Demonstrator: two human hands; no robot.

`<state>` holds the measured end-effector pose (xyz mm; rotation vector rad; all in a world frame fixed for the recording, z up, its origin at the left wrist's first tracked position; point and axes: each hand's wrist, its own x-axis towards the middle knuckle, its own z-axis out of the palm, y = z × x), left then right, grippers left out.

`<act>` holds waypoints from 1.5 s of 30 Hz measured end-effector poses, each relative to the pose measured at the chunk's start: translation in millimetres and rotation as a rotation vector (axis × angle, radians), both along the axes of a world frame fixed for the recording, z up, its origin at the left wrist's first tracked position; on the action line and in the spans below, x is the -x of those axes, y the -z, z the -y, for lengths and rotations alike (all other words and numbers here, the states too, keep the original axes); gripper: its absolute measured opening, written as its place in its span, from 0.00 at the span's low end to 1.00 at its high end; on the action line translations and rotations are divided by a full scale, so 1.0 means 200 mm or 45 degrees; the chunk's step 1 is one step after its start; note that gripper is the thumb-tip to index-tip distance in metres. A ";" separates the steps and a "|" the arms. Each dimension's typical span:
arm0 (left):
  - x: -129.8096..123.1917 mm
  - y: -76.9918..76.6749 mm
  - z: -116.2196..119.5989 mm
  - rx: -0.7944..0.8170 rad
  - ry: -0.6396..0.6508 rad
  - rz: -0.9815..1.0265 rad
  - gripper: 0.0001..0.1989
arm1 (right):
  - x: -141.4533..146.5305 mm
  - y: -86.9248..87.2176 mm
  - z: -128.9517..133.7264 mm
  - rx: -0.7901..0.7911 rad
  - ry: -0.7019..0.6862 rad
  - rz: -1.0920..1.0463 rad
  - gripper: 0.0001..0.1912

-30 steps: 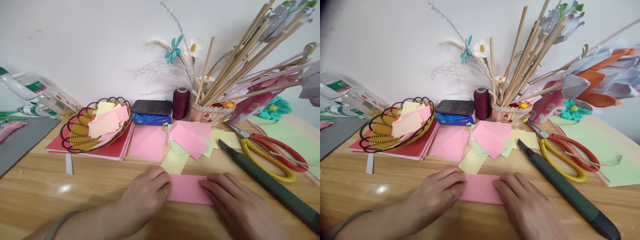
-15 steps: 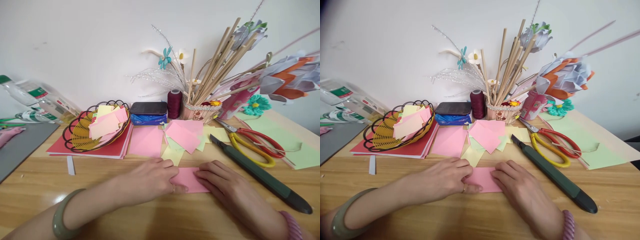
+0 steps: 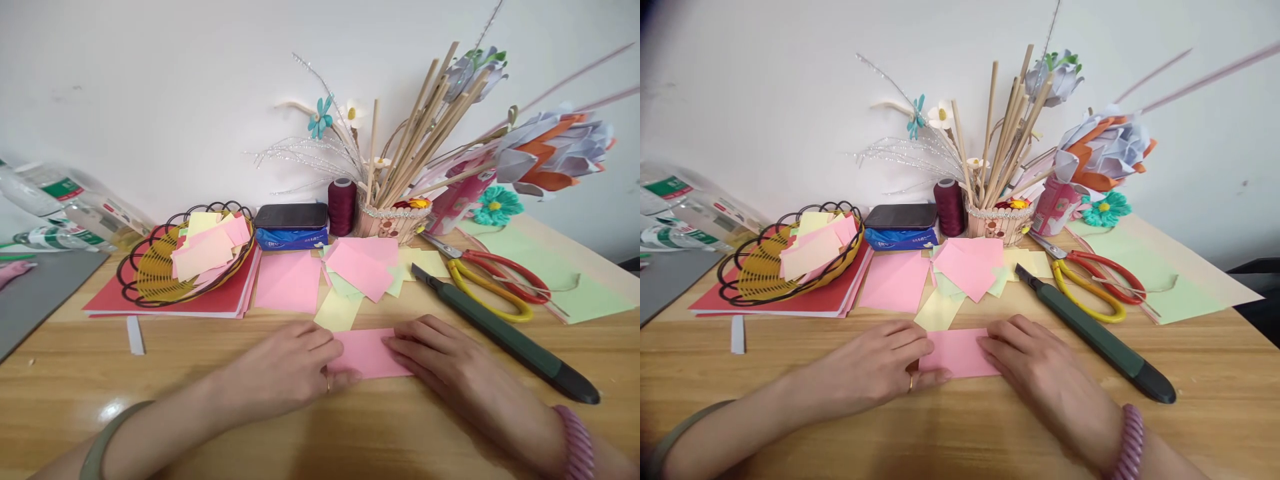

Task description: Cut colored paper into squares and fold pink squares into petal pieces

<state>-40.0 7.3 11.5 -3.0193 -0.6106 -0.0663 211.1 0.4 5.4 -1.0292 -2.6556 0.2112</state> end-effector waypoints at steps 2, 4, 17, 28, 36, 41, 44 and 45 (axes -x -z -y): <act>0.00 0.01 0.01 -0.015 -0.017 -0.006 0.08 | 0.00 -0.01 0.01 -0.050 -0.009 0.025 0.14; 0.01 0.01 0.02 -0.021 -0.015 -0.019 0.07 | 0.01 -0.02 0.02 -0.148 -0.011 0.072 0.16; 0.01 -0.02 0.02 -0.040 -0.008 -0.056 0.13 | 0.13 0.05 0.24 -0.635 -0.011 0.174 0.24; 0.10 0.01 0.09 0.022 -0.063 0.022 0.14 | -0.18 0.16 0.29 -0.566 0.016 0.405 0.27; 0.14 -0.01 0.12 -0.034 -0.070 0.063 0.15 | -0.19 0.15 0.29 -0.576 0.042 0.410 0.30; 0.12 -0.04 0.13 -0.066 -0.105 0.148 0.16 | -0.19 0.16 0.29 -0.630 0.007 0.420 0.29; 0.11 -0.03 0.15 -0.030 -0.135 0.171 0.17 | -0.20 0.16 0.29 -0.653 -0.021 0.412 0.29; 0.11 -0.03 0.15 -0.003 -0.160 0.180 0.16 | -0.20 0.16 0.29 -0.662 -0.034 0.404 0.29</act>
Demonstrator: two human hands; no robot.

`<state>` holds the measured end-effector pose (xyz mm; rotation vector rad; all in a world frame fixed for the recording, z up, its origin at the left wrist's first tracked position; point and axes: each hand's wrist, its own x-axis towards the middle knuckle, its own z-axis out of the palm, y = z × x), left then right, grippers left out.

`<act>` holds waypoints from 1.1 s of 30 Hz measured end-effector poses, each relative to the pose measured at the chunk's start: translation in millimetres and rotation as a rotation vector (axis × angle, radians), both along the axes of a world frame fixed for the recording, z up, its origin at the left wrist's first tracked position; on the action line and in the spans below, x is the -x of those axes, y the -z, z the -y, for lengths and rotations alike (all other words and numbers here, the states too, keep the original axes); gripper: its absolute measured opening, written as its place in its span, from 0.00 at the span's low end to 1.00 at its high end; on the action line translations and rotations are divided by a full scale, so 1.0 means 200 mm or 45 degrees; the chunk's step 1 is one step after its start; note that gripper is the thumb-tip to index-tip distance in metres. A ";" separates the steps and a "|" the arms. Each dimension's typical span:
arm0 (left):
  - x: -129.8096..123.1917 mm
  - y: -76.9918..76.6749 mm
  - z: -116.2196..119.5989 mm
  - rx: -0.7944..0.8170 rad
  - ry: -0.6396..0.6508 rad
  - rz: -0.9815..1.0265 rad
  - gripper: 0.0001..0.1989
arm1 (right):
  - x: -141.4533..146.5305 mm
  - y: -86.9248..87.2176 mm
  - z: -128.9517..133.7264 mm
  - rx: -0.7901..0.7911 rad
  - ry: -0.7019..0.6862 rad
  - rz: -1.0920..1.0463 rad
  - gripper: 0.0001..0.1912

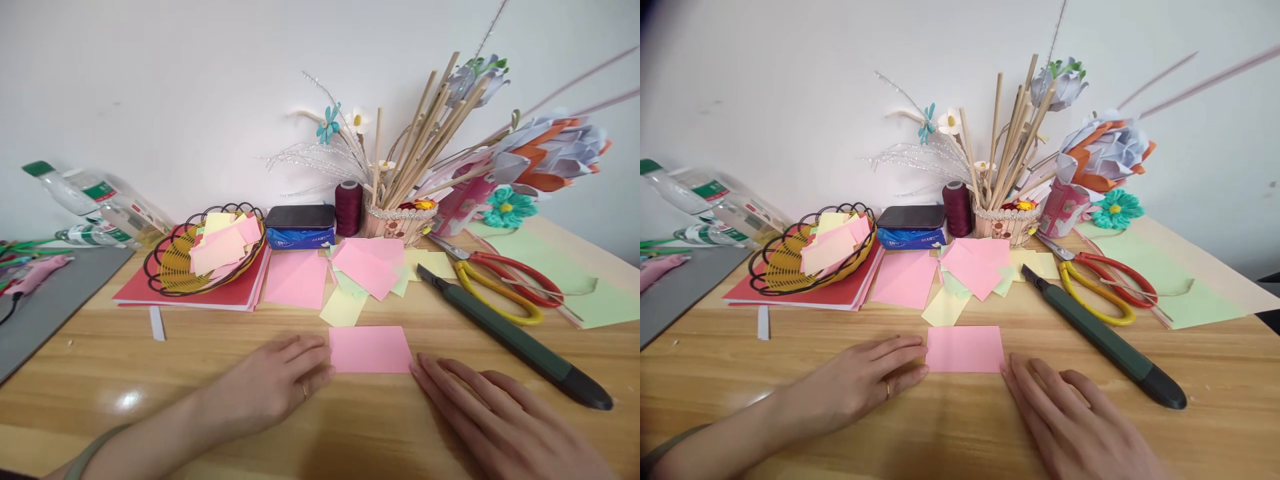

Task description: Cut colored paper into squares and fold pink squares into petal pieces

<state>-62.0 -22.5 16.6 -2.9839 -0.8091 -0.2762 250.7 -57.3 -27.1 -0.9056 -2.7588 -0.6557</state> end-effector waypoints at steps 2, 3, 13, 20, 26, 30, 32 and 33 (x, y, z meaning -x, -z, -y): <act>0.00 0.02 0.01 0.059 -0.063 0.038 0.14 | 0.00 -0.01 -0.01 -0.005 -0.030 -0.015 0.28; 0.01 0.03 0.01 0.076 -0.075 0.066 0.13 | 0.00 -0.02 -0.01 -0.004 -0.036 -0.031 0.27; -0.06 -0.02 -0.06 0.139 0.007 0.296 0.11 | 0.15 -0.20 -0.16 0.005 -0.162 -0.208 0.20; -0.10 -0.02 -0.10 0.359 -0.039 0.111 0.23 | 0.18 -0.16 -0.23 0.107 -0.305 -0.276 0.20; -0.15 0.00 -0.16 0.650 -0.182 0.556 0.09 | 0.20 -0.21 -0.24 0.518 -0.084 -0.746 0.13; -0.19 -0.03 -0.20 1.283 -0.604 1.044 0.06 | 0.21 -0.27 -0.24 0.972 0.288 -1.144 0.12; -0.21 -0.06 -0.22 1.461 -0.711 1.190 0.09 | 0.21 -0.28 -0.24 1.250 0.407 -1.280 0.14; -0.22 -0.06 -0.23 1.507 -0.738 1.230 0.11 | 0.20 -0.28 -0.24 1.358 0.439 -1.332 0.15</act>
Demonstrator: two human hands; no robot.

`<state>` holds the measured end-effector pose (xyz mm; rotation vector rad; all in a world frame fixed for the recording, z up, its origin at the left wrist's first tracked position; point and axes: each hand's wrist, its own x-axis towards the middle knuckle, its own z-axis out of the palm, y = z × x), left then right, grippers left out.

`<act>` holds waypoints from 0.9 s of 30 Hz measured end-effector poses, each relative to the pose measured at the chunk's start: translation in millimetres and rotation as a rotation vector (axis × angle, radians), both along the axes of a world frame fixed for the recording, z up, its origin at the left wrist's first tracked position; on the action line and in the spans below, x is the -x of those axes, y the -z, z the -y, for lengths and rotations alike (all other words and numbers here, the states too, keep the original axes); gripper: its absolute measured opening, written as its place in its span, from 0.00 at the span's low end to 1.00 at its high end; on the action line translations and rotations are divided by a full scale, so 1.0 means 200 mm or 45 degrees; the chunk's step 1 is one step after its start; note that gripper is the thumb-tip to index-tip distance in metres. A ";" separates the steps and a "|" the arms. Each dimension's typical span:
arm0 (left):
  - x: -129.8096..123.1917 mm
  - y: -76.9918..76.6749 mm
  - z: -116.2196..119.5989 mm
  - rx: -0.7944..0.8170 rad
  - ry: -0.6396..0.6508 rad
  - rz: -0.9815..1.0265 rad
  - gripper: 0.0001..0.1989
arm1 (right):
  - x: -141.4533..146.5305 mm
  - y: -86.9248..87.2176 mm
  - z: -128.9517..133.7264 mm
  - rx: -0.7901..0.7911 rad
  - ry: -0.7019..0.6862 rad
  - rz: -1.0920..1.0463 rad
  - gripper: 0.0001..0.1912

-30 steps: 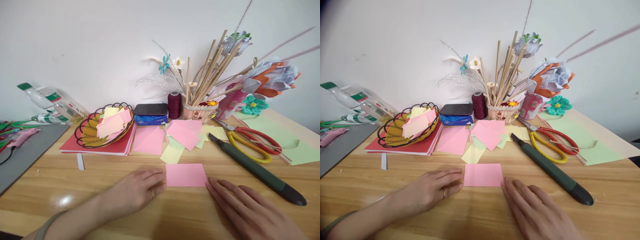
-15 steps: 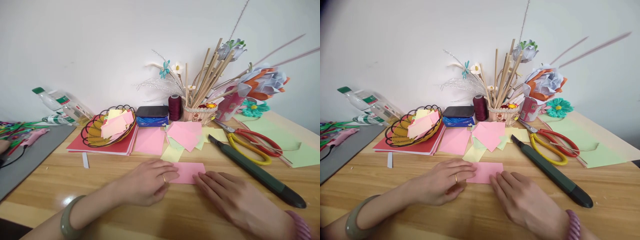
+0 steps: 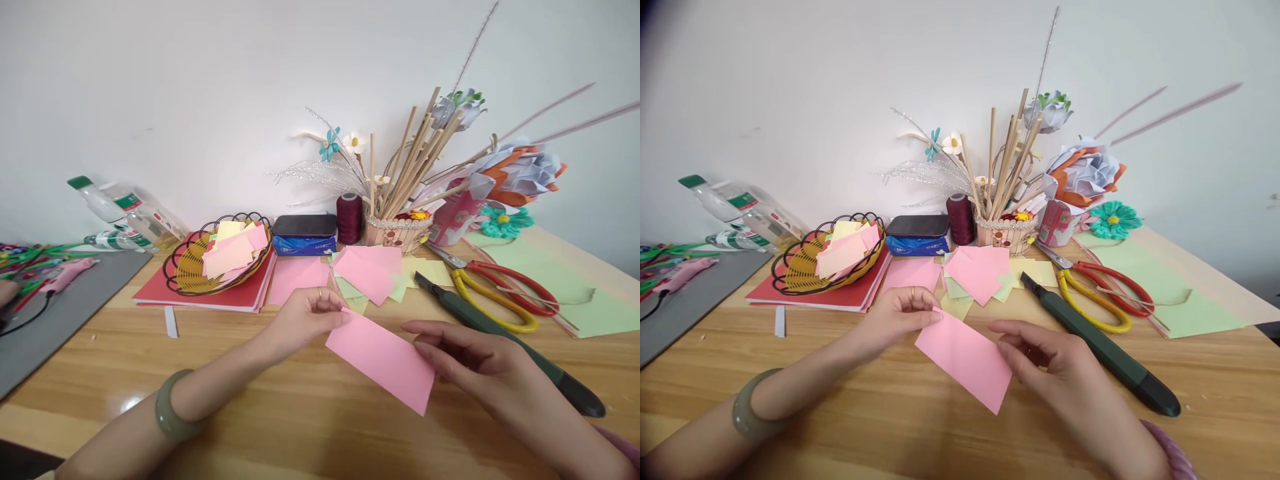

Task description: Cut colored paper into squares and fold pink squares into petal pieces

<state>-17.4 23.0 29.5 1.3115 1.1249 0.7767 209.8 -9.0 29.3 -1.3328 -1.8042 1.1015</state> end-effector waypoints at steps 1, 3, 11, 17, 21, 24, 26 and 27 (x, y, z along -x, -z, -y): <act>-0.01 0.00 -0.01 0.029 -0.015 0.016 0.13 | 0.00 0.00 0.00 0.078 0.003 -0.046 0.16; -0.02 -0.01 -0.01 0.042 -0.013 0.008 0.14 | 0.00 0.00 0.00 0.152 0.006 -0.091 0.18; 0.00 0.00 -0.10 -0.161 0.239 -0.158 0.07 | -0.07 0.03 0.03 0.000 -0.009 0.254 0.20; -0.01 0.01 -0.19 -0.688 0.389 -0.554 0.14 | -0.26 0.13 0.02 -0.742 0.178 0.914 0.23; 0.01 0.06 -0.17 -1.246 0.350 -0.866 0.12 | -0.35 0.18 0.03 -1.011 0.247 1.341 0.33; 0.07 0.09 -0.14 -1.335 0.543 -0.801 0.13 | -0.39 0.23 0.03 -1.054 0.220 1.407 0.37; 0.12 0.09 -0.13 -1.279 0.690 -0.846 0.12 | -0.40 0.25 0.03 -1.030 0.215 1.394 0.36; 0.14 0.09 -0.12 -1.231 0.761 -0.895 0.13 | -0.41 0.26 0.03 -1.002 0.213 1.384 0.36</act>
